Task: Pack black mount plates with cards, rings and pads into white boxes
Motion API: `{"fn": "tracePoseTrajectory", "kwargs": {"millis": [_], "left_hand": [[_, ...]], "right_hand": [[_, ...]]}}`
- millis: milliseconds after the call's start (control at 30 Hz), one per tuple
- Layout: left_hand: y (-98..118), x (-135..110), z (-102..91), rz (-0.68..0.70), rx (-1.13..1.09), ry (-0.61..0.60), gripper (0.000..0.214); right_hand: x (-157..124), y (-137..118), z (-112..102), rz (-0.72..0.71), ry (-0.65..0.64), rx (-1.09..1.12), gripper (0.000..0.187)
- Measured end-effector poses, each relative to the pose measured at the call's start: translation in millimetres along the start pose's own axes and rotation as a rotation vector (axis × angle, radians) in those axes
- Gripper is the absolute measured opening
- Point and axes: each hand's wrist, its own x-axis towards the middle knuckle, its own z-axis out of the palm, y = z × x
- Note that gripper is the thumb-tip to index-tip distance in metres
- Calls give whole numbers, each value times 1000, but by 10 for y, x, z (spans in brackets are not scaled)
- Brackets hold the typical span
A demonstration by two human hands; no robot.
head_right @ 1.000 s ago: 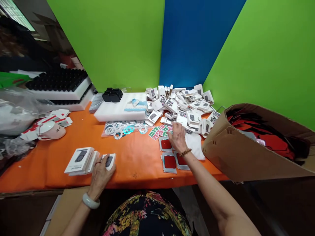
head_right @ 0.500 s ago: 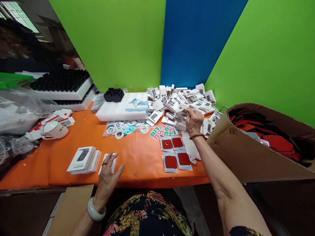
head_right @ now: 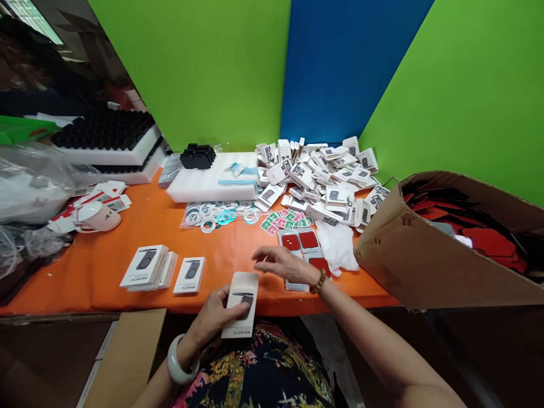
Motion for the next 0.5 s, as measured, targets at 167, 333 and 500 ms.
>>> {"fn": "tracePoseTrajectory", "kwargs": {"millis": [167,333,500], "left_hand": [[-160,-44,-77,-198,-521,95,39],[-227,-8,-64,-267,-659,96,42],[-254,39,62,-258,-640,-10,36]], "right_hand": [[-162,341,-435,199,122,-402,10],[-392,354,-288,263,66,-562,26],[-375,336,-128,303,16,-559,30]]}}
